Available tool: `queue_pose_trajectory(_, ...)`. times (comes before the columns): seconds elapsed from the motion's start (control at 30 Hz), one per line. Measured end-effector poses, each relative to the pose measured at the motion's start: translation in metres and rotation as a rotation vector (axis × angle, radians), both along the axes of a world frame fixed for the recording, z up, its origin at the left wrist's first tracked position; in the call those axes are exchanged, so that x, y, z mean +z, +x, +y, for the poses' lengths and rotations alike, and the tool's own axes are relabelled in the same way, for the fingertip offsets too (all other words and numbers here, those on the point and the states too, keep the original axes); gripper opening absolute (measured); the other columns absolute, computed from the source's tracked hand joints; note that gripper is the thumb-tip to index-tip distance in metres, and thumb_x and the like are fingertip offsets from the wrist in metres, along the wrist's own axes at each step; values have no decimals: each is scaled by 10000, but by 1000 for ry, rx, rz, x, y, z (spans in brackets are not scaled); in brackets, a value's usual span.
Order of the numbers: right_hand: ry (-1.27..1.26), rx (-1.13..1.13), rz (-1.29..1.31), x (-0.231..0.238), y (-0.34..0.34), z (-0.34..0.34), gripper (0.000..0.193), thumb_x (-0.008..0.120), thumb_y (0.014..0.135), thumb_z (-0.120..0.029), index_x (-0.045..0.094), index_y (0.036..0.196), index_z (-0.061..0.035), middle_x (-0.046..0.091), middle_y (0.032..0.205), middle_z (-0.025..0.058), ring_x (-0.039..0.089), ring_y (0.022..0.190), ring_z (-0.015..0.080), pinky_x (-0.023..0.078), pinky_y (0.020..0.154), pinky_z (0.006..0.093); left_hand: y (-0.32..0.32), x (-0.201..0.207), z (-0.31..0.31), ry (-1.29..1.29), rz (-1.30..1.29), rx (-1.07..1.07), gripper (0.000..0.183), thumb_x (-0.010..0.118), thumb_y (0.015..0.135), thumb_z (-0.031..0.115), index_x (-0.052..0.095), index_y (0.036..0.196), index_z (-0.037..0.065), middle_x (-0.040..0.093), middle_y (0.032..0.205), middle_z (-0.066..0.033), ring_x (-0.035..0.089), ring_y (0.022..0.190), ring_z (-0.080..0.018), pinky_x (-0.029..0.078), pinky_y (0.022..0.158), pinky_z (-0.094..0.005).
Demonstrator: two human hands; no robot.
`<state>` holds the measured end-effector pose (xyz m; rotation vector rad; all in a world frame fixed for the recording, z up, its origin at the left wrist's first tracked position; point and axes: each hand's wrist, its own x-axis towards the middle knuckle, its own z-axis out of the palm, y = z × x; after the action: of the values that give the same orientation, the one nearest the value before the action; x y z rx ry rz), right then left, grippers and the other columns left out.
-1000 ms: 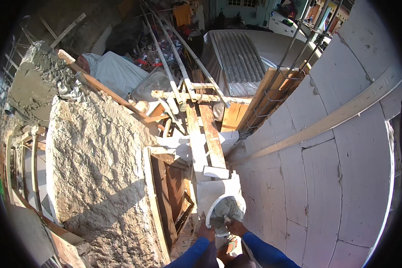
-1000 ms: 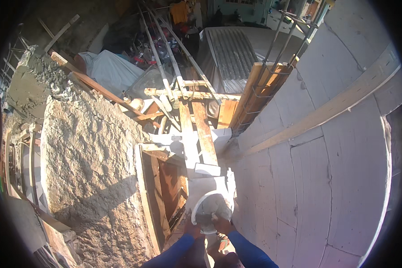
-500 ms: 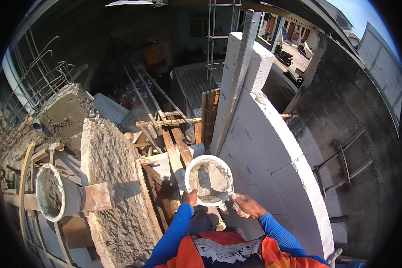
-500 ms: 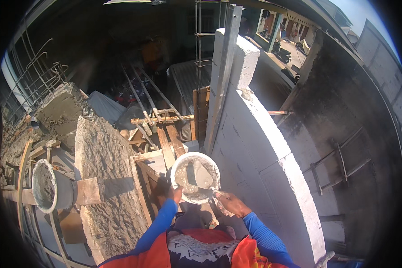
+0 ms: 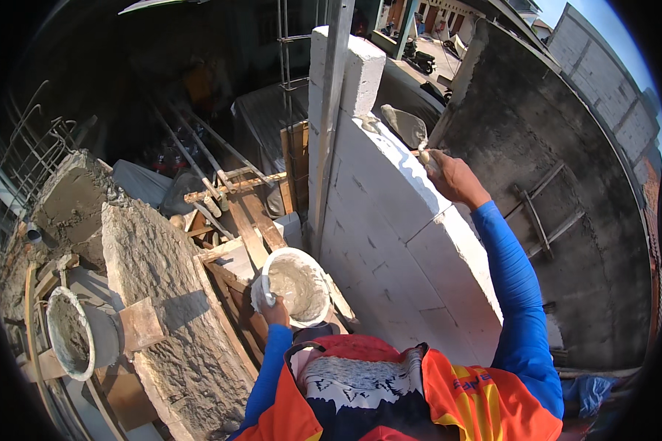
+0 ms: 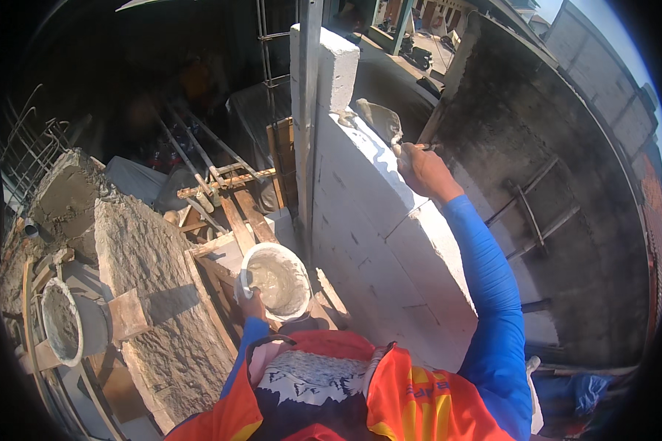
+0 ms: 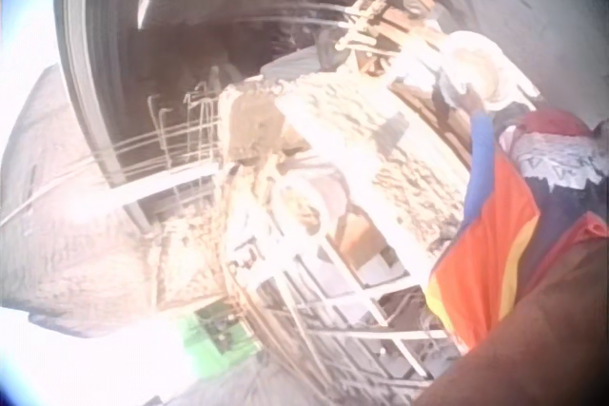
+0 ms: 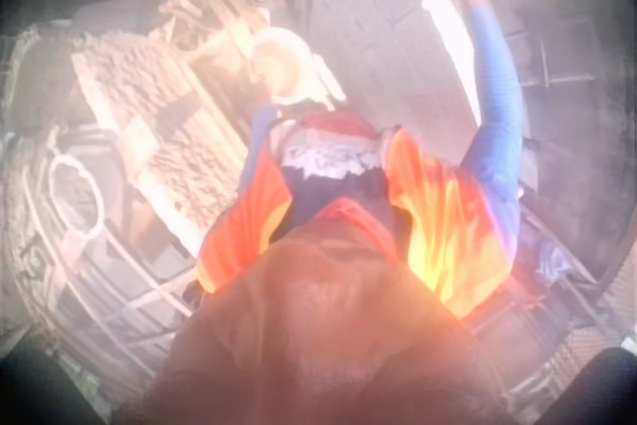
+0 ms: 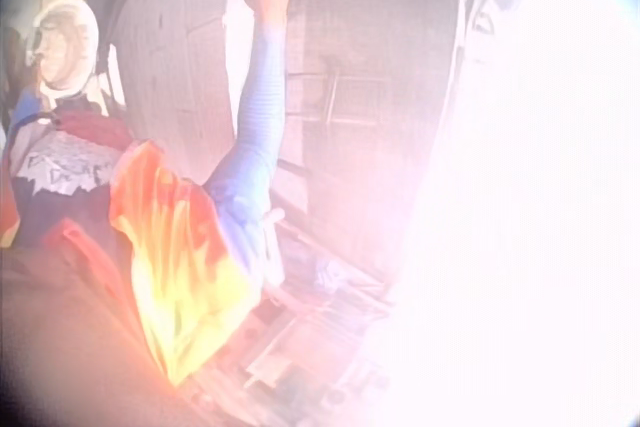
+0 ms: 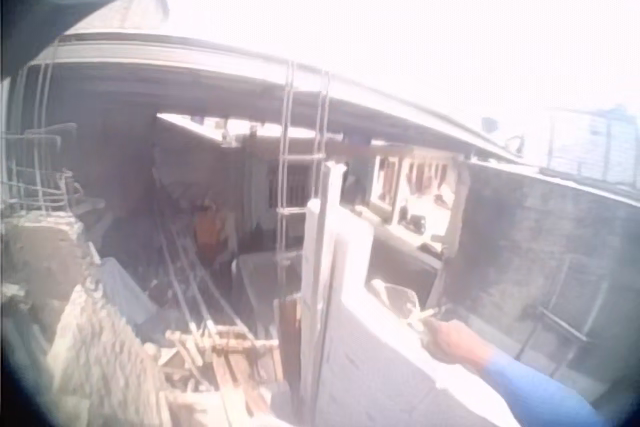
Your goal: The person applies mortar to a white block using a trowel, places the block onto a metal frame, and taps it into position with a hammer. The person repeats this process with several blocks, building up a structure on the frame.
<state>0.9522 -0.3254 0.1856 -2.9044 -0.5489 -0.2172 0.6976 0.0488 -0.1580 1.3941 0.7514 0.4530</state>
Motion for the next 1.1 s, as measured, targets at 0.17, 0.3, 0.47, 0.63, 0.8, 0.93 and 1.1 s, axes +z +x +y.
queue_pose_trajectory(0.17,-82,35,28,5,-2,-4,400,662,939,-194,628,1262,40,709,1011,311,695,943,466,561,838,491,-38,4,0,-91,-50,133,738,651,806,-29,413,1502,-86,482,1515,-189,482,1371,-309,377,1158,-382)
queue_pose_trajectory(0.3,96,75,36,7,-38,-16,407,634,926,-154,609,1266,67,699,1032,322,681,983,478,540,855,511,-38,48,-10,82,83,110,701,672,815,120,480,1466,-58,548,1445,-283,469,1385,-415,336,1181,-431)
queue_pose_trajectory(0.47,197,170,131,17,-117,-12,433,613,976,-190,590,1313,81,700,1095,323,696,1032,472,548,877,437,-29,85,-44,481,36,16,626,701,814,124,559,1403,-33,561,1429,-281,474,1383,-430,294,1212,-463)
queue_pose_trajectory(0.63,404,23,894,-15,-217,31,377,589,1016,-276,647,1190,53,625,732,145,601,662,245,507,679,387,-29,133,-88,426,-83,-99,596,672,806,105,576,1382,-18,533,1478,-239,481,1377,-401,335,1178,-436)
queue_pose_trajectory(0.8,397,47,1057,-129,-236,43,332,561,1063,-325,650,1068,-5,586,701,10,539,521,98,430,447,255,-43,176,-123,683,-172,-302,661,690,789,83,590,1440,132,354,1664,-69,122,1574,-430,24,1245,-628)
queue_pose_trajectory(0.93,933,-88,1331,-102,-246,22,284,543,1074,-281,626,1190,-35,593,761,3,512,514,75,402,424,235,-34,159,-116,279,-234,-300,611,630,821,13,562,1428,20,513,1491,-159,415,1390,-357,318,1165,-426)
queue_pose_trajectory(1.1,1206,-153,1221,-40,-234,-32,339,568,1079,-314,599,1259,-28,598,764,24,508,509,71,414,408,213,-17,163,-110,-664,-252,-116,579,565,881,-32,482,1452,15,615,1281,-165,645,1151,-279,557,939,-383)
